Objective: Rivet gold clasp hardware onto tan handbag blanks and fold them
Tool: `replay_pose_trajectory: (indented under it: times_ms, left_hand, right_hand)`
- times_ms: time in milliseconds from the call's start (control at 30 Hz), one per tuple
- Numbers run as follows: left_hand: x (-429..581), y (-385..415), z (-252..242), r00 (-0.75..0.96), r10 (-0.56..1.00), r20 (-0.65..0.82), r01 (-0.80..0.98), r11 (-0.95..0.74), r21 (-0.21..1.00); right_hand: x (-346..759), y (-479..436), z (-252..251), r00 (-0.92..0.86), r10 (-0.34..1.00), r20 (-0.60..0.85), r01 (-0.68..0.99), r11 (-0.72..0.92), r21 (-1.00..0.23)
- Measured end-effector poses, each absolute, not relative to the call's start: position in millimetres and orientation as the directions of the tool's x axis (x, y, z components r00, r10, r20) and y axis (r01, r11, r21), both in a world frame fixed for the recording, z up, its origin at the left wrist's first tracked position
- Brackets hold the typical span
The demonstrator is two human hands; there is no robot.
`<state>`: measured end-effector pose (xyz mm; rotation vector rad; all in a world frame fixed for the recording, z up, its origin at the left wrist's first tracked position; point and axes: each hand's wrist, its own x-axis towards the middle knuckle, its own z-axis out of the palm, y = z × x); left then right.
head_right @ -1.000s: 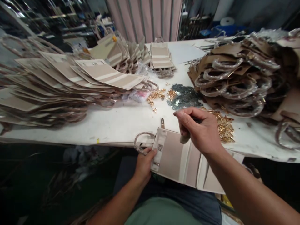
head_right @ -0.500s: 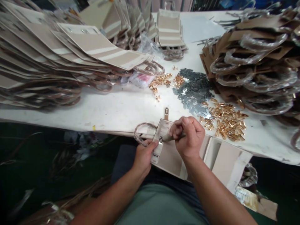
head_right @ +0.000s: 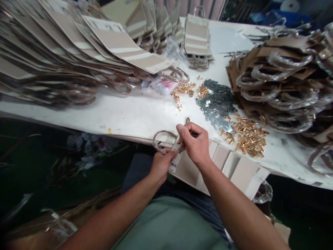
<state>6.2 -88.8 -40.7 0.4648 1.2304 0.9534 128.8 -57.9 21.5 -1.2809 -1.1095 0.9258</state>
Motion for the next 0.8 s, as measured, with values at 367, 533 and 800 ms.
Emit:
replay_pose_trajectory:
  times_ms: [367, 533, 800]
  left_hand:
    - [7, -90, -44, -0.001, 0.858, -0.514, -0.392, 0.473, 0.789]
    - [8, -92, -46, -0.018, 0.860, -0.510, -0.396, 0.462, 0.793]
    - [8, -96, -50, -0.016, 0.842, -0.540, -0.383, 0.494, 0.781]
  right_hand:
    - [96, -33, 46, -0.100, 0.993, 0.061, 0.280, 0.087, -0.956]
    - [107, -44, 35, -0.160, 0.984, 0.085, 0.318, 0.132, -0.939]
    - [120, -77, 45, 0.301, 0.863, 0.405, -0.049, 0.438, -0.898]
